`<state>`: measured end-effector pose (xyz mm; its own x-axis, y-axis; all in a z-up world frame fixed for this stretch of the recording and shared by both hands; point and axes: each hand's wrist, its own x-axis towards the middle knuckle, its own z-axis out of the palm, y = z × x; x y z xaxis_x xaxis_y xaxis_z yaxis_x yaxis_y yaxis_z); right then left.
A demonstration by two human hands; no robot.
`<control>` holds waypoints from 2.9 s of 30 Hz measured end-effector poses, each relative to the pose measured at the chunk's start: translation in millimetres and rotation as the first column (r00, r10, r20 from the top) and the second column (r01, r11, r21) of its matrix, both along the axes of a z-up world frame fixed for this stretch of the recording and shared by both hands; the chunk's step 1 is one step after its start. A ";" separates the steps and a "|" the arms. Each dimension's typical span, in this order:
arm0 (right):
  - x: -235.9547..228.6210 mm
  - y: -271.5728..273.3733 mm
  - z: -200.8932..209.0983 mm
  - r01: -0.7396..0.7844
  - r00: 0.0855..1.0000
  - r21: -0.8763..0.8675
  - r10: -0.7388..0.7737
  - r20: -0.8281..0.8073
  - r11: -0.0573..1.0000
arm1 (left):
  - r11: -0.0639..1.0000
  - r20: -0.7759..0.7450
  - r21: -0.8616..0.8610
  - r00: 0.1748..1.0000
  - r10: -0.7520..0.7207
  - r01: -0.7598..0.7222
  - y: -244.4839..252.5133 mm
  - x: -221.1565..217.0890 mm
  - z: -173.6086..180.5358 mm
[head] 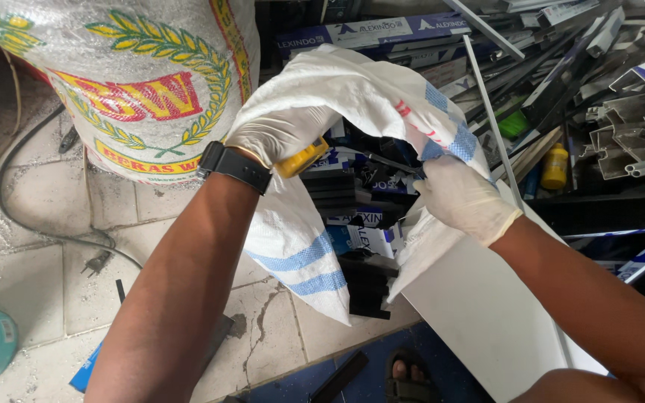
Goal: The person uses a chop saw to cut a white metal profile, then measures and marks a black metal profile with a tape measure and marker. They proceed to cut the black profile into smaller pieces and place them into a large white sack.
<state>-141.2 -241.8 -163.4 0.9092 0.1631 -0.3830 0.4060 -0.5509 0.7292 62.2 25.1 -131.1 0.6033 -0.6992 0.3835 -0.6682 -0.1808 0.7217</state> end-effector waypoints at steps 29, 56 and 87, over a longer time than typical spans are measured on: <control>39.2 78.6 -27.0 -0.230 0.927 0.745 -0.092 0.363 0.626 | 0.430 -0.692 0.676 0.716 0.093 0.598 55.7 -145.2 49.8; 39.3 115.5 -8.8 0.076 0.820 0.695 -0.352 -0.451 -0.715 | 0.872 -0.194 0.389 0.899 0.393 -0.297 0.9 -87.7 37.8; -179.4 -27.3 78.6 -0.425 0.465 0.506 -0.661 -0.589 -0.750 | 0.881 0.088 0.311 0.913 -0.399 0.356 -147.8 -163.3 10.3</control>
<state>-320.6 -269.1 -84.8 0.6509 -0.7289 -0.2119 -0.1432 0.1563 -0.9773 -101.1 -122.7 -120.8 0.2246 -0.9541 0.1983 -0.8196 -0.0749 0.5680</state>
